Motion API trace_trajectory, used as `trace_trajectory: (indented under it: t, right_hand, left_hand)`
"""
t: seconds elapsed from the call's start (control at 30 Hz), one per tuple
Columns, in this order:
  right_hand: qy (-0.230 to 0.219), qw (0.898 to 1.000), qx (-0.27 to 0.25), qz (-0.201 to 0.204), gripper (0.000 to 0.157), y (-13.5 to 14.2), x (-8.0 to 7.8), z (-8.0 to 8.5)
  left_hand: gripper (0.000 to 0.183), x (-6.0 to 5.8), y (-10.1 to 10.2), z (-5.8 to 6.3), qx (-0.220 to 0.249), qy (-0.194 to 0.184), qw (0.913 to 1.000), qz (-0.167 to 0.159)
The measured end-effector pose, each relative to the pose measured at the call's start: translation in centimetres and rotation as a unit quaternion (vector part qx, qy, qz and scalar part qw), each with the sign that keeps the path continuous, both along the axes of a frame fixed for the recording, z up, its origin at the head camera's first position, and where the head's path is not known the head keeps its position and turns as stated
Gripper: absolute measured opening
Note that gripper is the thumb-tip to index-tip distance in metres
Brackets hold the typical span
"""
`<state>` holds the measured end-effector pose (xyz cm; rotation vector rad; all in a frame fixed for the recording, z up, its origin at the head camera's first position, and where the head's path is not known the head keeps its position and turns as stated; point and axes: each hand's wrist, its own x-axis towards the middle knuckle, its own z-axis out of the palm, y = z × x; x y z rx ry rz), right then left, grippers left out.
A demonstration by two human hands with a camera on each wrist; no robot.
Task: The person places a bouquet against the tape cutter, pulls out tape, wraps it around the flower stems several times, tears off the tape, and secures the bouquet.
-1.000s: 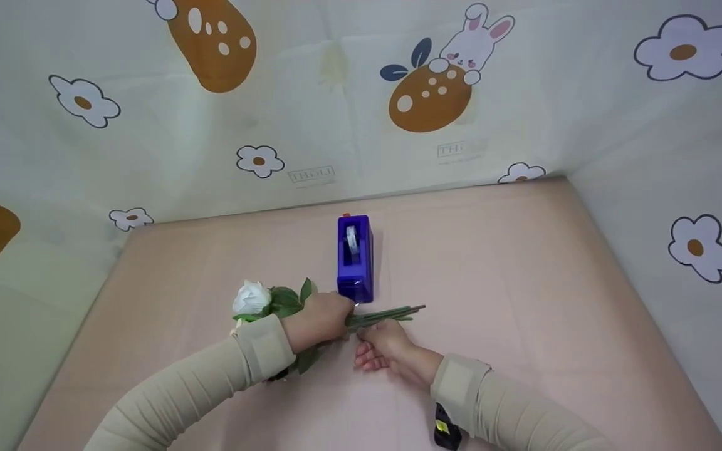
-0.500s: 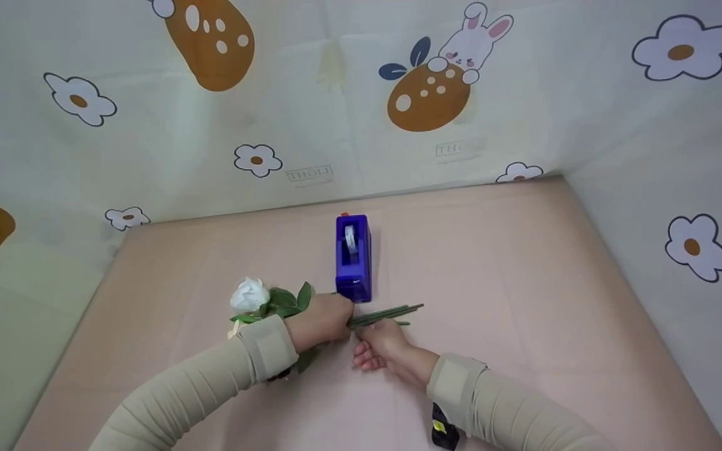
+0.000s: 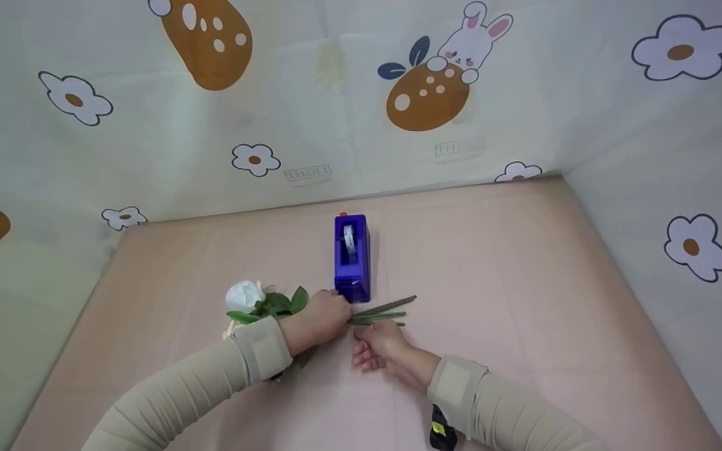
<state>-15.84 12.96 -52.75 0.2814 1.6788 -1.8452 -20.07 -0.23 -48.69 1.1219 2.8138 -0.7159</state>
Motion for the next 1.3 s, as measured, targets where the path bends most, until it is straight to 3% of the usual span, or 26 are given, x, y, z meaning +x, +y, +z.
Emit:
trace_trajectory:
  t: [0.4,0.8,1.03,1.3]
  right_hand:
    - [0.002,1.0,-0.016,-0.005,0.017,0.2,0.3,-0.1]
    - [-0.026,0.992,-0.11,-0.052,0.017,-2.1,1.6,-0.2]
    - [-0.038,0.982,-0.151,-0.103,0.019,-3.3,2.0,-0.3]
    - [-0.01,0.98,-0.159,-0.118,0.022,-4.2,2.1,-0.6]
  left_hand:
    - [0.013,-0.9,-1.1,0.2,0.001,-0.031,0.998,-0.056]
    - [0.017,-0.8,-1.3,1.1,-0.029,-0.053,0.9958,-0.068]
    - [0.017,-0.9,-1.4,2.4,-0.035,-0.103,0.9912,-0.075]
    - [0.015,-1.5,-1.5,2.6,-0.022,-0.152,0.9854,-0.074]
